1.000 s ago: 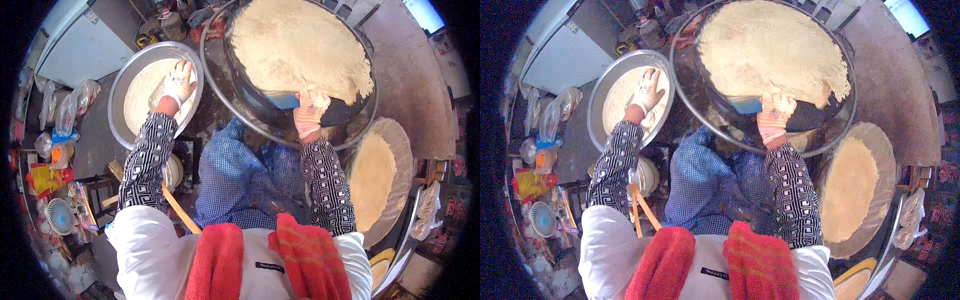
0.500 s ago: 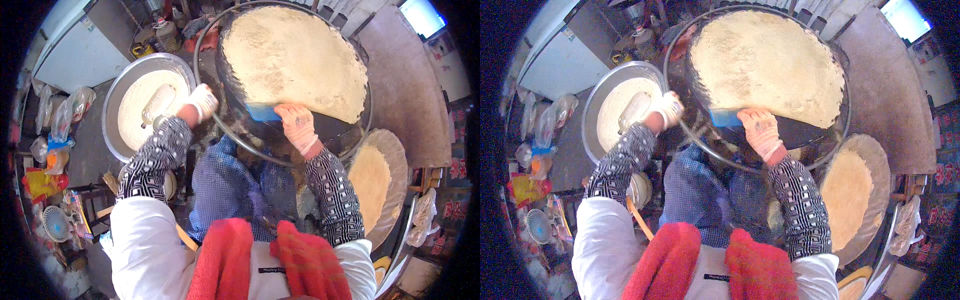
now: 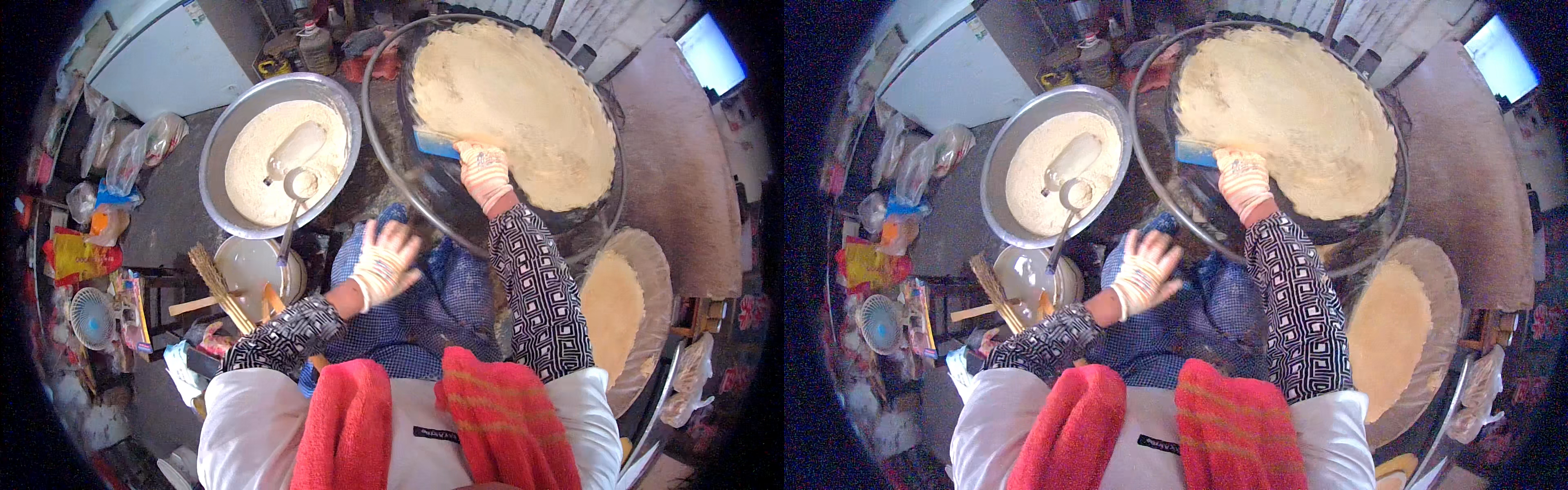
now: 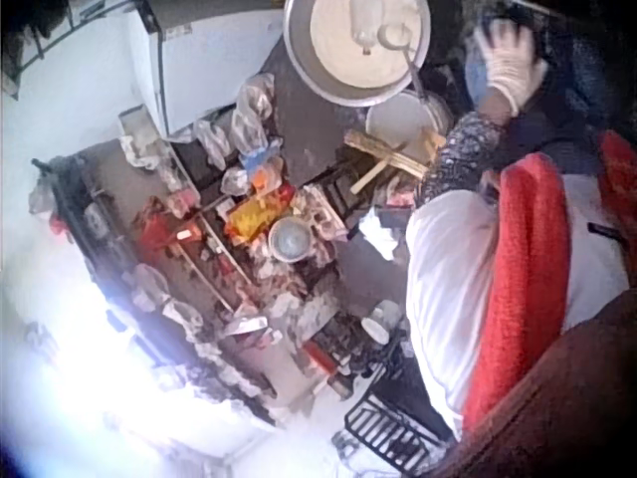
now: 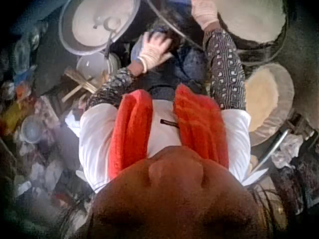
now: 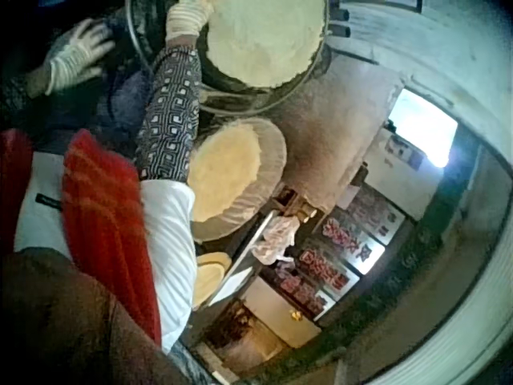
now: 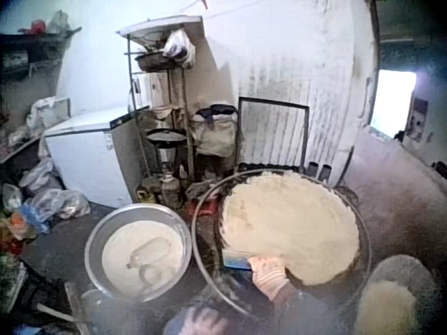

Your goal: The person scoops batter onto a large hot griddle and spreads it into a thin circle using a wooden spreader. After cooking, they lift the crepe with a spatula and place it onto a stack. The person then scrapes the griddle clean before repeating the process.

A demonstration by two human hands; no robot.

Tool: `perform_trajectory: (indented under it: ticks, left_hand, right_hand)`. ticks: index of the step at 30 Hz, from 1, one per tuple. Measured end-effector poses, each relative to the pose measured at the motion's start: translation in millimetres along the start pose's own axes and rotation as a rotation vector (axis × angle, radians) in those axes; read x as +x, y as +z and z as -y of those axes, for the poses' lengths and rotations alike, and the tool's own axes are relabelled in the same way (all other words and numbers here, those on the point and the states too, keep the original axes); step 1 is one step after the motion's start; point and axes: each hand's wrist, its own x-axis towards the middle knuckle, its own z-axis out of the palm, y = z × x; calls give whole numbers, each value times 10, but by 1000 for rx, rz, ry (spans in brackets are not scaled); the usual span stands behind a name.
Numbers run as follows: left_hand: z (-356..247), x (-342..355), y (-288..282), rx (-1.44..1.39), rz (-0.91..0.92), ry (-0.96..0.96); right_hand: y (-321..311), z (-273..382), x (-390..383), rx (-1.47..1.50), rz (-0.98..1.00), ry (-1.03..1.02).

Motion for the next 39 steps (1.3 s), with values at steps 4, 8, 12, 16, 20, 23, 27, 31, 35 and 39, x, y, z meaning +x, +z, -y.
perform_trajectory:
  ticks: [4,8,12,16,20,23,27,31,35,39]
  left_hand:
    - [192,-139,164,19,17,-120]
    - [202,-101,194,31,-57,-104]
    - [276,-120,245,24,-65,-97]
    - [245,-138,321,35,-63,-108]
    - [153,-109,342,-1,-82,-121]
    - [242,-52,277,-96,-184,-103]
    - [895,367,11,7,-309,-128]
    - [1451,933,-245,288,-251,84]
    - [1327,1110,-88,380,219,392]
    - [52,885,228,103,65,338]
  right_hand:
    - [4,-78,-16,-13,-5,5]
    - [-57,-57,-25,-44,-21,-12]
    - [53,-167,34,-84,48,49]
    - [95,-264,-1,-111,33,52]
    - [-2,-307,11,-172,128,101]
    - [-9,-380,28,-182,170,137]
    - [-99,-303,41,-169,218,168]
    - [-43,-297,-12,-221,236,119]
    - [24,-237,-2,-204,224,40]
    - [22,-343,-42,-259,201,152]
